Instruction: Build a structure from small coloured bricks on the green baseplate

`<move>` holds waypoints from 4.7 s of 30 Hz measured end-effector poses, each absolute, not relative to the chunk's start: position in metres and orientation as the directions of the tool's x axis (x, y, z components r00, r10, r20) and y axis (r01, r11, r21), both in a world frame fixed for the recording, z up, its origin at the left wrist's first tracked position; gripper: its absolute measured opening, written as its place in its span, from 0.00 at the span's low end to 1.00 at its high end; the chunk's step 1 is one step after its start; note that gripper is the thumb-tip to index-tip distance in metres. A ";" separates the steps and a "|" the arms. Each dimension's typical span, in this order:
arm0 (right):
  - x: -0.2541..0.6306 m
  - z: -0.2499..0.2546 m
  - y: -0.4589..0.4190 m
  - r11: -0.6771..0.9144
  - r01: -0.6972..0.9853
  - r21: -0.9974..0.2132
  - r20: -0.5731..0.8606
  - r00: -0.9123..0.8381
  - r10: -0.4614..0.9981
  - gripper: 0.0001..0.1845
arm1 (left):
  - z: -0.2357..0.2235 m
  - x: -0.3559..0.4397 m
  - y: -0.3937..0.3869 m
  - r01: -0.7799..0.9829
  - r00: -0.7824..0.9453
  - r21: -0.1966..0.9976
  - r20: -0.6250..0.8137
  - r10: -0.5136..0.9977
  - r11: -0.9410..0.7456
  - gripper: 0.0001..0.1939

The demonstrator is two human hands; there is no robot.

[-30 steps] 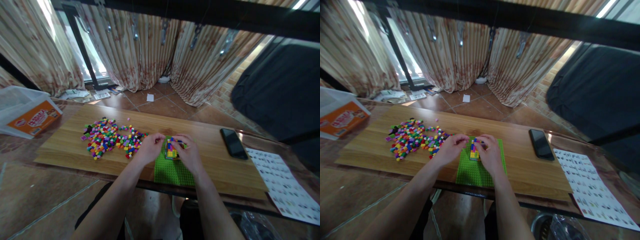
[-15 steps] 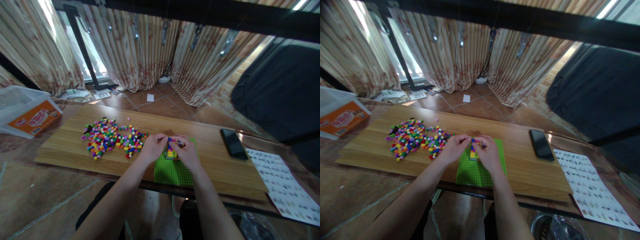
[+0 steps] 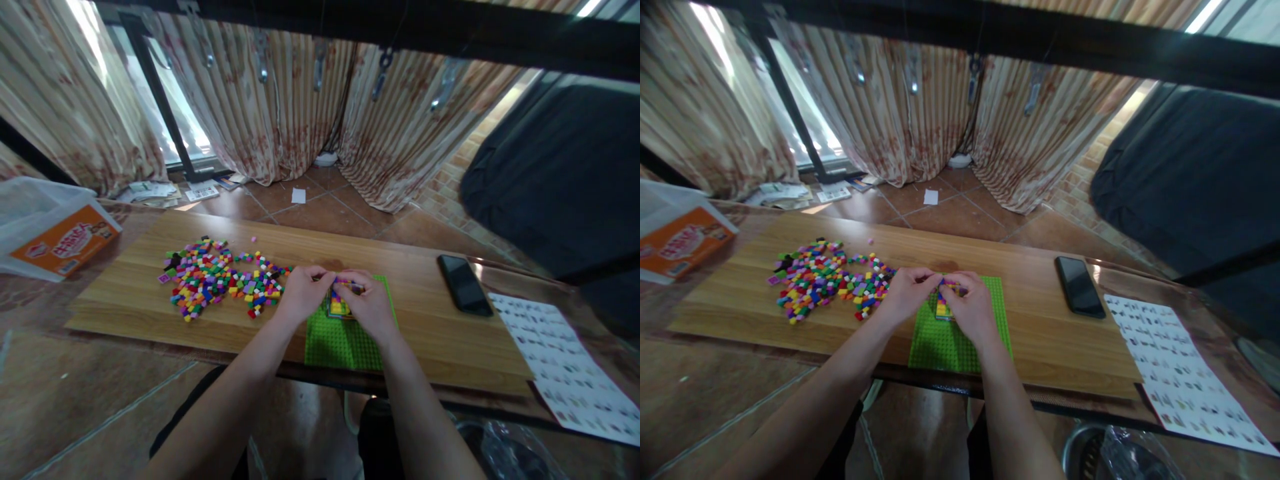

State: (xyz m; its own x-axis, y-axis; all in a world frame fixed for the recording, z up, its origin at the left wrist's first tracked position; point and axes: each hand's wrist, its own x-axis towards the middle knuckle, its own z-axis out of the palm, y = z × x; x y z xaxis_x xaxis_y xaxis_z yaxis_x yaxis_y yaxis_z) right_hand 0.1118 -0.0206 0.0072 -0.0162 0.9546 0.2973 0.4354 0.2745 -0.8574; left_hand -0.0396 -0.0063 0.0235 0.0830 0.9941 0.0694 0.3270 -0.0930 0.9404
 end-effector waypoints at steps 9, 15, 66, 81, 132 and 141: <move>0.115 0.004 -0.019 0.260 0.382 -0.887 0.265 -0.040 0.963 0.09 | 0.028 -0.039 -0.007 0.354 0.077 0.929 0.085 0.993 -0.107 0.10; 0.119 0.001 -0.018 0.207 0.326 -0.922 0.212 -0.022 0.977 0.15 | 0.020 -0.038 -0.007 0.328 0.071 0.938 0.092 0.993 -0.110 0.11; 0.136 0.000 -0.025 0.340 0.712 -0.615 0.339 -0.151 0.929 0.24 | 0.028 -0.290 -0.015 0.741 -0.622 0.314 -0.009 0.783 0.593 0.13; 0.134 0.001 -0.025 0.350 0.706 -0.616 0.358 -0.144 0.922 0.22 | 0.025 -0.243 -0.022 0.927 -0.219 0.307 -0.024 0.975 0.216 0.11; 0.130 0.015 -0.023 0.344 0.653 -0.675 0.440 -0.018 0.898 0.11 | 0.028 -0.030 0.002 0.047 -0.029 0.992 -0.118 0.993 0.119 0.12; 0.127 0.014 -0.020 0.370 0.627 -0.686 0.411 -0.086 0.907 0.11 | 0.024 -0.022 0.005 0.006 0.004 0.992 -0.130 0.992 0.130 0.11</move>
